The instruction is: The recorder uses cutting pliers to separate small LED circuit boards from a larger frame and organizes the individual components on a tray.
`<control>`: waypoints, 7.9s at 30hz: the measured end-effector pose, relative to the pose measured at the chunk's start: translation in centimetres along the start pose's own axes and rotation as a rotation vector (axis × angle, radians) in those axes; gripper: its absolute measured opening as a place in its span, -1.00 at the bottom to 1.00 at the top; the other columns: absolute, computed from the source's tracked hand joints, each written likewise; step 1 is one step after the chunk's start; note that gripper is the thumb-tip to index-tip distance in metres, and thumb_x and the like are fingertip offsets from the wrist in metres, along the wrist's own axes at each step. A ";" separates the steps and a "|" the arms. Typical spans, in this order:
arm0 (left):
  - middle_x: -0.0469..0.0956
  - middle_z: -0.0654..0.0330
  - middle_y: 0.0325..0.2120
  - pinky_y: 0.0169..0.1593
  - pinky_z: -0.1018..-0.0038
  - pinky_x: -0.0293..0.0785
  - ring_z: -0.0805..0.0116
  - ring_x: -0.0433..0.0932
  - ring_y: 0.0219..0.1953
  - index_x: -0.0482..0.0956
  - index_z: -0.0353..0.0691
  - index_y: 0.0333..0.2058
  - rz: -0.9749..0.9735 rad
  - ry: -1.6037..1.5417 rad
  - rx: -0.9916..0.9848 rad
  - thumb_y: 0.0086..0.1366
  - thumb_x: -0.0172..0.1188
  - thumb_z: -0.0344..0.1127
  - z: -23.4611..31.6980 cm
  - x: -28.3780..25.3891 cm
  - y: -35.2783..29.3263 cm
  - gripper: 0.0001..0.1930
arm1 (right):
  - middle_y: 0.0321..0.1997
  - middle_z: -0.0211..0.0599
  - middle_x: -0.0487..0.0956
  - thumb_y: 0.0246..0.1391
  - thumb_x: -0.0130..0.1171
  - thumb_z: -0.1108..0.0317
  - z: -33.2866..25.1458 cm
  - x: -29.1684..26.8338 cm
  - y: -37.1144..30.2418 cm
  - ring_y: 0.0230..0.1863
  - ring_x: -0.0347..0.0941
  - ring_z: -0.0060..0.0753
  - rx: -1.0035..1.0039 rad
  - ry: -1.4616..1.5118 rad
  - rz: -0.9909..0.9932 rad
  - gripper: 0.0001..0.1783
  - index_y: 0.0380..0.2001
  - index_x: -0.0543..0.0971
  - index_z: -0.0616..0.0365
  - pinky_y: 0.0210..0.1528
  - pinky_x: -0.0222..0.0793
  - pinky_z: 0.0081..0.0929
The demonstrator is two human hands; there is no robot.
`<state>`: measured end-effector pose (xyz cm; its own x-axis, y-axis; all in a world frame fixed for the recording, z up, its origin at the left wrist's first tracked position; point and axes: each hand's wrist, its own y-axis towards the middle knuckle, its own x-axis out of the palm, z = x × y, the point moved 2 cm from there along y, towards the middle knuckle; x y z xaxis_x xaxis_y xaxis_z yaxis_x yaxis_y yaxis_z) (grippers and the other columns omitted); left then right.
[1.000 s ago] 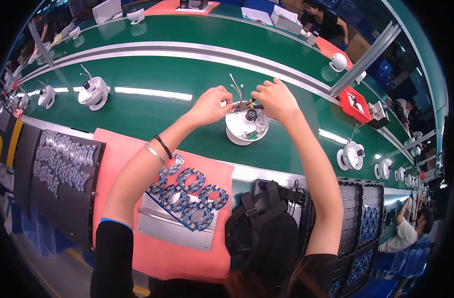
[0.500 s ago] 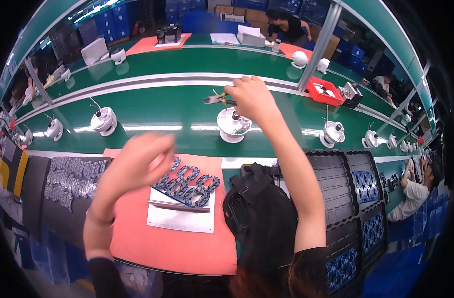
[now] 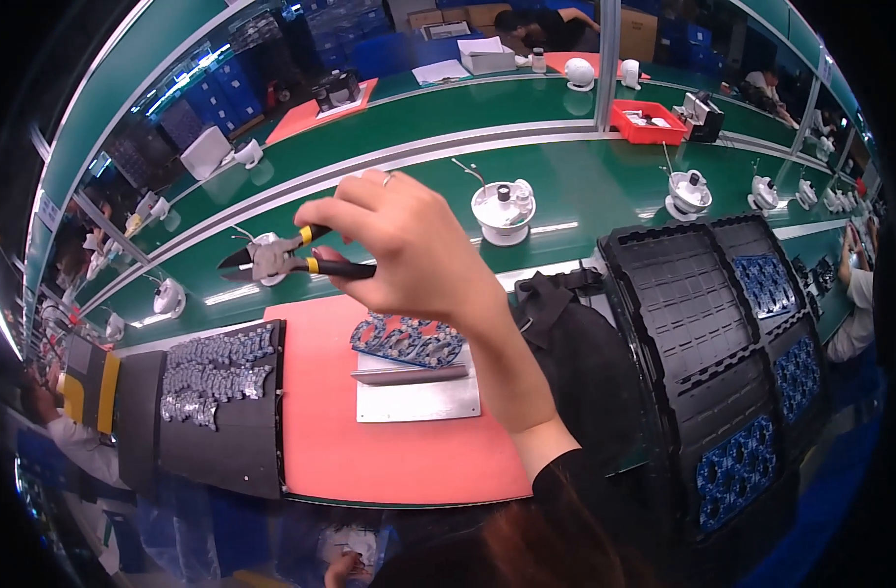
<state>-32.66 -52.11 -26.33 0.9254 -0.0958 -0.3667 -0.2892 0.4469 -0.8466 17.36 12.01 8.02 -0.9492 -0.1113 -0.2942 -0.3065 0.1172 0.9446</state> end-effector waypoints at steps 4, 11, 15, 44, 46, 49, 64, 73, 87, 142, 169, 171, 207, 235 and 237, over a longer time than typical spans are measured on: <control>0.57 0.08 -0.39 -0.19 0.31 0.52 0.25 0.57 -0.33 0.54 -0.26 -0.22 0.531 0.255 0.092 0.42 0.00 -0.22 -2.9 -26.1 -9.9 -0.76 | -0.42 -0.35 0.48 -0.24 0.42 0.42 -0.5 1.0 -1.6 -0.39 0.43 -0.19 0.032 0.078 0.020 -0.55 -0.16 0.60 0.01 -0.29 0.35 -0.30; 0.59 0.04 -0.40 -0.20 0.34 0.51 0.21 0.58 -0.35 0.58 -0.31 -0.26 1.495 0.649 0.195 0.40 0.06 -0.16 -2.5 -27.7 -18.2 -0.71 | -0.43 -0.38 0.48 -0.32 0.37 0.51 1.7 1.9 -4.7 -0.38 0.45 -0.27 0.196 0.036 0.031 -0.52 -0.18 0.60 0.06 -0.24 0.34 -0.32; 0.60 0.02 -0.41 -0.21 0.36 0.50 0.18 0.58 -0.36 0.60 -0.34 -0.28 2.001 0.848 0.239 0.38 0.09 -0.13 16.5 -7.6 -21.1 -0.67 | -0.42 -0.35 0.49 -0.33 0.36 0.54 2.9 1.1 -5.2 -0.37 0.47 -0.29 0.261 -0.055 0.040 -0.51 -0.16 0.60 0.08 -0.26 0.36 -0.34; 0.57 0.00 -0.43 -0.14 0.17 0.44 -0.05 0.55 -0.30 0.60 -0.34 -0.44 0.777 0.409 1.353 0.32 0.14 0.14 64.3 11.3 -8.9 -0.46 | -0.44 -0.31 0.45 -0.33 0.31 0.57 0.4 9.7 -4.8 -0.36 0.43 -0.20 0.375 -0.014 -0.399 -0.42 -0.07 0.60 0.10 -0.30 0.32 -0.26; 0.56 0.00 -0.47 -0.16 0.18 0.45 -0.04 0.55 -0.32 0.57 -0.34 -0.48 0.784 0.417 1.367 0.33 0.14 0.11 64.7 10.8 -8.6 -0.47 | -0.42 -0.30 0.46 -0.32 0.31 0.57 0.6 10.2 -4.8 -0.34 0.44 -0.19 0.385 -0.002 -0.412 -0.41 -0.05 0.59 0.11 -0.24 0.34 -0.24; 0.59 -0.01 -0.40 -0.03 0.18 0.43 -0.06 0.53 -0.25 0.57 -0.34 -0.41 0.657 0.467 1.215 0.32 0.17 0.07 65.6 11.2 -8.4 -0.52 | -0.41 -0.25 0.46 -0.27 0.29 0.60 0.3 10.9 -4.6 -0.34 0.46 -0.18 0.387 -0.016 -0.389 -0.42 -0.03 0.58 0.15 -0.26 0.38 -0.28; 0.54 -0.04 -0.40 -0.17 0.18 0.51 -0.02 0.55 -0.23 0.52 -0.44 -0.29 0.839 0.268 1.443 0.29 0.14 0.22 65.2 12.0 -7.1 -0.37 | 0.19 -0.16 0.41 0.07 0.25 0.44 -1.0 13.0 -7.0 0.19 0.38 -0.29 0.744 0.736 -0.218 -0.38 0.21 0.33 0.28 0.27 0.27 -0.37; 0.61 -0.06 -0.13 -0.07 0.21 0.51 -0.05 0.60 -0.19 0.60 -0.45 -0.24 0.751 0.075 1.436 0.25 0.27 -0.03 67.6 11.4 -8.2 -0.54 | -0.04 -0.13 0.58 -0.16 0.14 0.67 -0.1 13.9 -6.5 -0.08 0.56 -0.25 0.713 0.718 -0.059 -0.36 0.12 0.46 0.27 -0.02 0.45 -0.38; 0.39 -0.20 0.16 0.24 0.22 0.27 0.04 0.40 0.18 0.28 -0.55 0.19 0.646 0.101 1.345 0.42 -0.02 0.14 67.3 13.6 -7.7 -0.26 | -0.23 -0.12 0.50 -0.14 0.22 0.48 0.3 12.6 -7.3 -0.21 0.52 -0.01 0.543 0.699 -0.007 -0.36 0.13 0.43 0.05 -0.19 0.48 -0.22; 0.41 -0.24 0.10 0.16 0.19 0.38 0.06 0.46 0.08 0.30 -0.52 0.10 0.593 -0.196 1.599 0.40 0.02 0.12 68.5 15.1 -7.3 -0.32 | -0.23 -0.13 0.50 -0.09 0.24 0.45 0.1 10.2 -5.7 -0.15 0.45 0.02 0.384 0.516 0.037 -0.47 0.04 0.46 0.02 -0.13 0.38 -0.12; 0.55 -0.13 -0.03 0.01 0.19 0.44 -0.16 0.54 -0.04 0.39 -0.28 0.22 0.434 0.519 1.185 0.19 0.30 -0.33 70.0 14.4 -7.4 -0.40 | -0.36 -0.53 0.42 0.13 0.14 0.58 13.7 -0.4 -12.1 -0.29 0.42 -0.64 0.966 0.365 0.754 -0.27 0.37 0.21 0.13 -0.26 0.37 -0.65; 0.54 -0.13 -0.01 0.02 0.19 0.43 -0.14 0.53 -0.03 0.40 -0.25 0.22 0.437 0.507 1.224 0.22 0.27 -0.32 69.4 13.3 -6.9 -0.43 | -0.38 -0.55 0.40 0.14 0.13 0.55 13.8 -2.4 -12.9 -0.43 0.30 -0.72 1.052 0.274 0.766 -0.50 0.19 0.45 0.15 -0.46 0.16 -0.73; 0.62 0.07 -0.35 -0.16 0.24 0.50 0.09 0.60 -0.24 0.60 -0.23 -0.32 0.661 0.139 1.326 0.19 0.20 -0.45 91.0 12.4 21.3 -0.93 | -0.15 -0.51 0.59 -0.09 0.34 0.34 34.9 3.4 -7.3 0.09 0.48 -0.31 -0.061 -0.888 -1.129 -0.62 -0.13 0.63 -0.27 0.24 0.21 0.09; 0.64 0.09 -0.38 -0.21 0.30 0.49 0.16 0.61 -0.33 0.55 -0.28 -0.30 0.526 0.108 1.431 0.23 0.15 -0.50 94.9 17.4 21.8 -0.93 | -0.26 -0.45 0.60 -0.15 0.35 0.34 36.3 0.9 -10.0 -0.02 0.55 -0.29 0.006 -0.902 -1.253 -0.68 -0.23 0.66 -0.22 -0.02 0.44 -0.20; 0.63 0.07 -0.40 -0.22 0.33 0.49 0.18 0.62 -0.34 0.53 -0.30 -0.31 0.485 0.071 1.440 0.24 0.15 -0.50 95.0 17.3 21.8 -0.95 | -0.27 -0.44 0.62 -0.08 0.30 0.37 35.9 0.9 -9.9 -0.05 0.58 -0.30 0.014 -0.889 -1.254 -0.77 -0.29 0.67 -0.21 -0.07 0.47 -0.26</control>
<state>0.28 40.52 -14.45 0.7888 0.2880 -0.5430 -0.0354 0.9033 0.4276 17.03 46.18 -6.85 0.1787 0.4637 -0.8678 -0.9114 0.4103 0.0315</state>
